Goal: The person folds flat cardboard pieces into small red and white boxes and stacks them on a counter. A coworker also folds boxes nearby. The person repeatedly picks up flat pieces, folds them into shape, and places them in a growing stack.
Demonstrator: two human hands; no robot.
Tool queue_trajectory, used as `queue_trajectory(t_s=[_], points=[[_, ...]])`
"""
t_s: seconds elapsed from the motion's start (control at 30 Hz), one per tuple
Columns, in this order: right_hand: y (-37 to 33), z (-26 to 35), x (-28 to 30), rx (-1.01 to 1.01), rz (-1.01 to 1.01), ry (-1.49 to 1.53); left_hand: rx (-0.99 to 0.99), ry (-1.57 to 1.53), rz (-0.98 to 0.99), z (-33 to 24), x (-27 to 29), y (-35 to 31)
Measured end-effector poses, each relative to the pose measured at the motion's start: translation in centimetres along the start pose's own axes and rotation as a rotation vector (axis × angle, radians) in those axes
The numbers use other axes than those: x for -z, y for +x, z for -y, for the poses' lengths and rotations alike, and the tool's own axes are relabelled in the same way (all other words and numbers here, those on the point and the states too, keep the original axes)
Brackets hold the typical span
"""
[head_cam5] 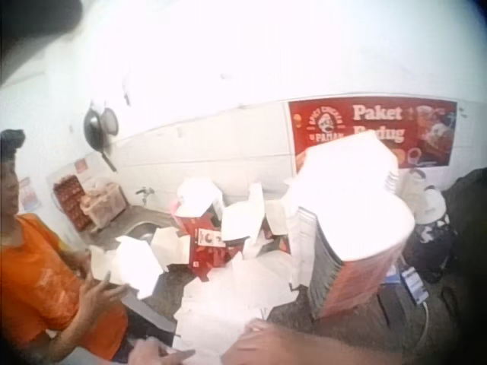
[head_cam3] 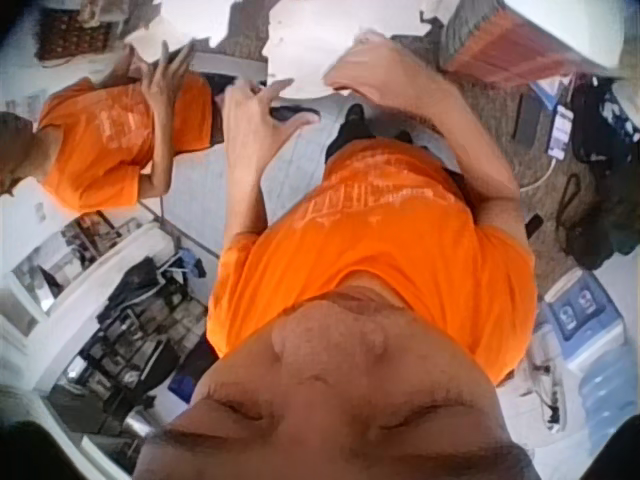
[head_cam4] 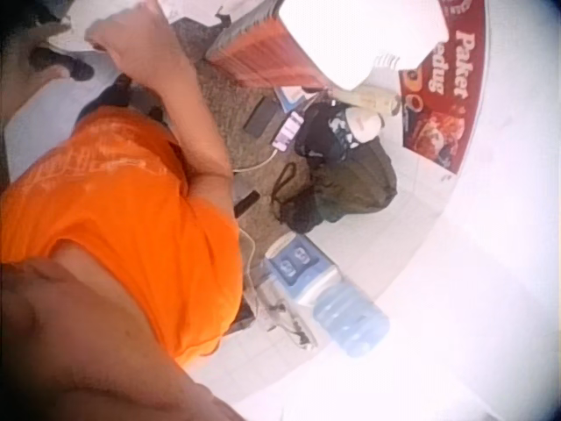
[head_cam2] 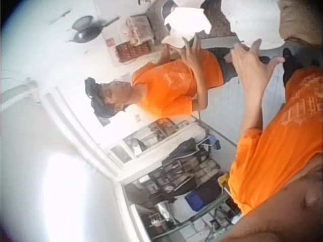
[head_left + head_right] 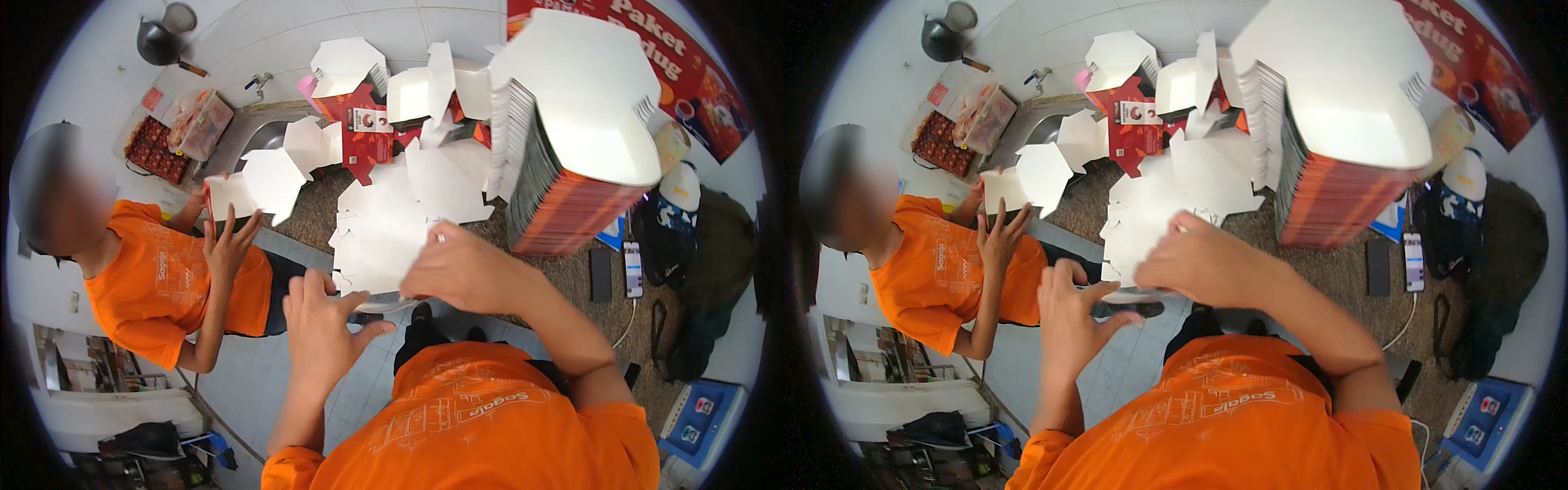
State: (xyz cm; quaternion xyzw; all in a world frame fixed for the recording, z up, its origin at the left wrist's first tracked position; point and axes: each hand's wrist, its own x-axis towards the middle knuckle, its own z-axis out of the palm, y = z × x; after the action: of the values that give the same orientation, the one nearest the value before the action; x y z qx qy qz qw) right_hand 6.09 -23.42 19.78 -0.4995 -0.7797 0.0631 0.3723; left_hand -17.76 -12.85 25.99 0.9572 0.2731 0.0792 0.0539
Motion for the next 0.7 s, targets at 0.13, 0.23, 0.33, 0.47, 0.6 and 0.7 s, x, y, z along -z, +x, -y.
queue_trajectory(t_s=[0.13, 0.23, 0.33, 0.47, 0.6, 0.7], points=[[1.9, 2.6, 1.4, 0.039, -0.488, -0.278, -0.279, -0.153, -0.081, 0.7, -1.7, 0.5], [-1.0, 3.6, -0.6, 0.082, -0.554, -0.078, 0.283, -1.008, 0.127, 0.0, -4.9, 0.2], [-4.1, 4.8, -3.0, 0.053, -0.441, -0.017, 0.351, -1.521, -0.066, -2.7, -7.3, -0.4], [-5.5, 5.9, -5.4, 0.106, -0.395, 0.129, 0.501, -1.924, -0.257, -4.1, -9.8, -0.5], [-5.6, 5.8, -6.9, 0.090, -0.556, 0.135, 0.434, -1.868, -0.315, -4.6, -10.9, -1.3], [-5.5, 5.7, -7.1, -0.029, -0.651, 0.170, 0.406, -1.919, -0.325, -6.8, -9.7, -2.2]])
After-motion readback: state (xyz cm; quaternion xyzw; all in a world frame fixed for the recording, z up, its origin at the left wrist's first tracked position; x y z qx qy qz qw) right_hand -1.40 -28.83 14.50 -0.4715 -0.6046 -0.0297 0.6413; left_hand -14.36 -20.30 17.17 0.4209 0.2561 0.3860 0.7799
